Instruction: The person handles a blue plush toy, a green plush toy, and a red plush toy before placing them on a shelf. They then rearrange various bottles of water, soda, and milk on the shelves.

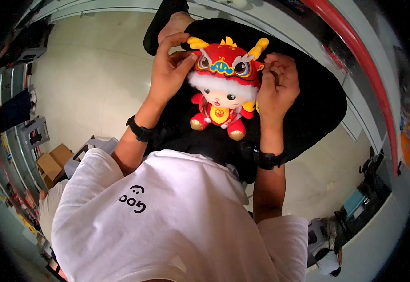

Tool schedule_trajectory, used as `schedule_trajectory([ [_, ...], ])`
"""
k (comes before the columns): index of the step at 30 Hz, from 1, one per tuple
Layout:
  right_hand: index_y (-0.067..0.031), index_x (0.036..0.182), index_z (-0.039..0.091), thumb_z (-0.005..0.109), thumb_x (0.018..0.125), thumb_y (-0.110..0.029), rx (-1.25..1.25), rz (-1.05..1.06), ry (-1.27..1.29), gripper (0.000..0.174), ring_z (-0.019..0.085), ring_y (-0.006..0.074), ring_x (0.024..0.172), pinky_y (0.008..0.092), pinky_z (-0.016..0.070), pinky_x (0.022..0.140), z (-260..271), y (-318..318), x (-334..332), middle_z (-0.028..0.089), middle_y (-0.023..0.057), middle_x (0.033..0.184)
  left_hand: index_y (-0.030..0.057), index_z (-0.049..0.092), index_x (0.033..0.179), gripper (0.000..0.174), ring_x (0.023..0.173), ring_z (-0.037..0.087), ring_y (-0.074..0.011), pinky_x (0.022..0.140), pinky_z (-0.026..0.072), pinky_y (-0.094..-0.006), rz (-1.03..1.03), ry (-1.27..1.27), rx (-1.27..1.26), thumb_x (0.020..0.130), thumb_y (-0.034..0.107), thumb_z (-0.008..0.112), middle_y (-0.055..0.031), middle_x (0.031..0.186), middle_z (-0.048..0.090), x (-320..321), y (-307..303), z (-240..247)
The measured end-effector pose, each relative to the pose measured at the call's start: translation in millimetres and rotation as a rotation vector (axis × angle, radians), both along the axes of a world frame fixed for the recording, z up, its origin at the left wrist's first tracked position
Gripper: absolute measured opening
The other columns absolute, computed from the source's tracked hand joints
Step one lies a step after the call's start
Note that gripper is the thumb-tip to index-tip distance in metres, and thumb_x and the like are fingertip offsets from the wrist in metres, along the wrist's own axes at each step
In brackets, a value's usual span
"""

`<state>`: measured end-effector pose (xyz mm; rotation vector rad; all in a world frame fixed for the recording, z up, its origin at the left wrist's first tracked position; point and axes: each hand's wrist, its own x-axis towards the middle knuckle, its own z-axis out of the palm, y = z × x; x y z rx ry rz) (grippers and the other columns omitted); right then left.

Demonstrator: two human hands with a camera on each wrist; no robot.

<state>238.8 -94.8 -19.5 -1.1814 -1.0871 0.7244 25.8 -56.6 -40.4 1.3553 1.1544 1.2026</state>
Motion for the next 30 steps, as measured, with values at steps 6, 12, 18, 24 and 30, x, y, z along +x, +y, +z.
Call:
schedule_trajectory([
  [6, 0.0031, 0.098, 0.054, 0.042, 0.074, 0.016, -0.031, 0.019, -0.031, 0.03, 0.054, 0.0107, 0.085, 0.0214, 0.0441, 0.074, -3.7, 0.6, 3.3, 0.054, 0.007, 0.098, 0.0017, 0.042, 0.118, 0.042, 0.082, 0.063, -0.0183, 0.07, 0.0519, -0.0281, -0.163, -0.189, -0.238, 0.08, -0.007, 0.055, -0.0124, 0.104, 0.053, -13.9, 5.4, -12.9],
  [12, 0.0017, 0.09, 0.057, 0.044, 0.076, 0.013, -0.051, 0.025, -0.141, 0.023, 0.055, 0.0113, 0.086, 0.0215, 0.0442, 0.076, 0.7, 3.4, -1.8, 0.053, 0.0074, 0.099, 0.0003, 0.046, 0.105, 0.026, 0.079, 0.06, -0.0154, 0.068, 0.0507, -0.0268, -0.186, -0.195, -0.189, 0.082, -0.005, 0.056, -0.0083, 0.089, 0.058, -10.2, 6.5, -10.9],
  [18, 0.0007, 0.088, 0.06, 0.047, 0.077, 0.013, -0.079, 0.079, -0.316, 0.021, 0.057, 0.0129, 0.088, 0.0233, 0.0459, 0.08, 3.6, 5.2, 5.1, 0.054, 0.0085, 0.098, 0.0007, 0.054, 0.105, 0.022, 0.081, 0.058, -0.0077, 0.07, 0.0479, -0.0206, -0.234, -0.132, -0.102, 0.084, -0.004, 0.057, -0.0035, 0.096, 0.062, -12.6, 9.1, -11.7],
  [24, 0.001, 0.091, 0.061, 0.051, 0.08, 0.011, -0.2, 0.146, -0.283, 0.017, 0.059, 0.0134, 0.092, 0.0248, 0.0471, 0.082, 6.1, 5.0, 11.6, 0.056, 0.0084, 0.1, -0.0005, 0.058, 0.1, 0.015, 0.078, 0.058, -0.0067, 0.068, 0.0479, -0.0203, -0.251, -0.063, -0.062, 0.084, -0.002, 0.058, -0.0036, 0.092, 0.064, -8.3, 16.3, -17.7],
  [30, 0.0007, 0.094, 0.059, 0.052, 0.082, 0.01, -0.229, 0.178, -0.242, 0.017, 0.059, 0.0126, 0.092, 0.0242, 0.0463, 0.084, 7.5, 5.1, 8.4, 0.057, 0.008, 0.102, -0.0015, 0.058, 0.096, 0.012, 0.078, 0.059, -0.0068, 0.069, 0.0483, -0.0202, -0.252, -0.078, -0.068, 0.084, -0.001, 0.059, -0.0035, 0.088, 0.064, -10.2, 15.1, -18.5],
])
